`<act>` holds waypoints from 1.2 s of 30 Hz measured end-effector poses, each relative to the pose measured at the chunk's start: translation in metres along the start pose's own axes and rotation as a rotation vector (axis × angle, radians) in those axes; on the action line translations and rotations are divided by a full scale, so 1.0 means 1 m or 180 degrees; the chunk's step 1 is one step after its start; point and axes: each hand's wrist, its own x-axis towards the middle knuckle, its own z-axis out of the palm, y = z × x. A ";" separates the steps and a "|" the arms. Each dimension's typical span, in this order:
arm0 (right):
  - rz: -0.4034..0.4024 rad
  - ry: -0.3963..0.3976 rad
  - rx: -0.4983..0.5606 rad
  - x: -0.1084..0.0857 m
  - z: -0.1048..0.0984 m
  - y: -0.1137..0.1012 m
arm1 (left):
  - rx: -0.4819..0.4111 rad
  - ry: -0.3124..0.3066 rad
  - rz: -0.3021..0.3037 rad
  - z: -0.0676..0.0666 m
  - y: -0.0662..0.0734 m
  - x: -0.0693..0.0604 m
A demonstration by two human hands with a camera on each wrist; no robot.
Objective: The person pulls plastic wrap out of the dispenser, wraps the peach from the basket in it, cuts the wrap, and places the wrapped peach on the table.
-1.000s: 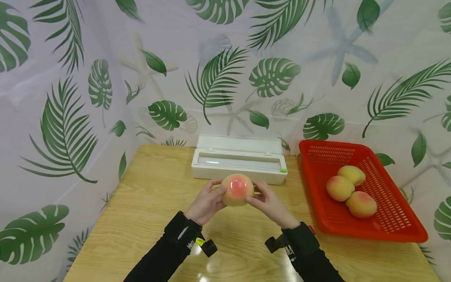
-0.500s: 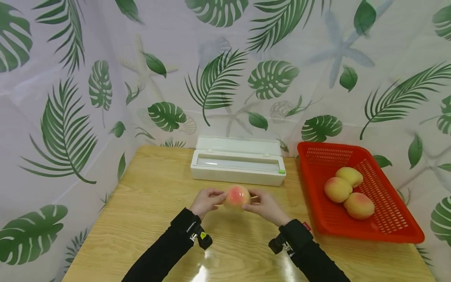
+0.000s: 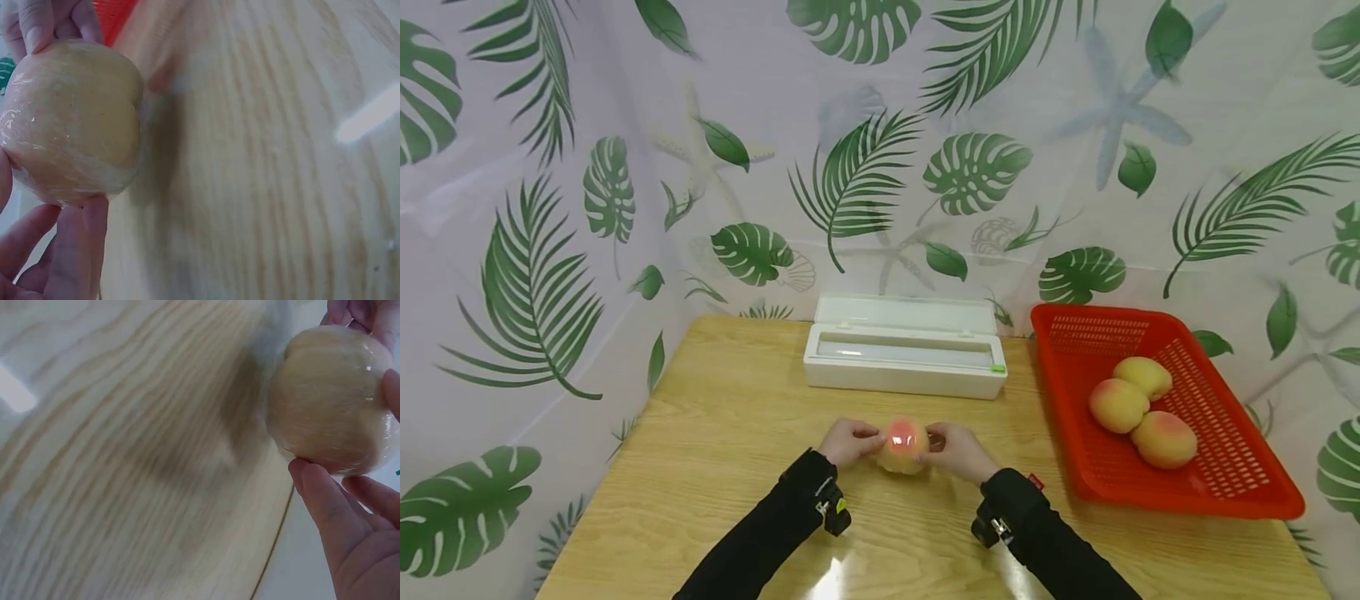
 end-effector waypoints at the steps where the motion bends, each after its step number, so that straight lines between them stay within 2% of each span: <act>1: 0.0042 0.0012 -0.0024 0.000 0.002 0.002 | 0.0045 0.0016 -0.0017 0.001 -0.002 -0.001; 7: 0.0068 -0.0068 -0.0045 0.000 0.007 0.003 | 0.0153 0.0097 -0.0128 0.004 -0.004 -0.007; 14: 0.0013 -0.0135 -0.0140 -0.001 0.003 0.001 | 0.0024 0.0080 -0.0086 0.004 -0.003 -0.008; 21: -0.0032 -0.0139 -0.0110 0.001 0.006 0.007 | 0.0108 0.0055 -0.0094 0.002 -0.002 -0.006; 24: -0.0016 -0.0131 -0.0263 0.001 0.008 0.006 | 0.0176 0.0055 -0.0083 0.002 -0.002 -0.007; 27: -0.0042 -0.0111 -0.0518 -0.001 0.008 0.003 | 0.0398 0.0035 0.0073 0.001 -0.001 -0.007; 30: -0.0170 0.0015 -0.0903 -0.005 0.006 -0.001 | 0.0702 0.0006 0.0267 -0.001 0.003 -0.010; 33: -0.0446 0.0269 -0.1359 -0.011 0.003 -0.007 | 0.0977 0.0018 0.0510 -0.004 0.011 -0.016; 36: -0.0834 0.0612 -0.1762 -0.016 -0.003 -0.014 | 0.1482 0.0232 0.0870 -0.009 0.023 -0.024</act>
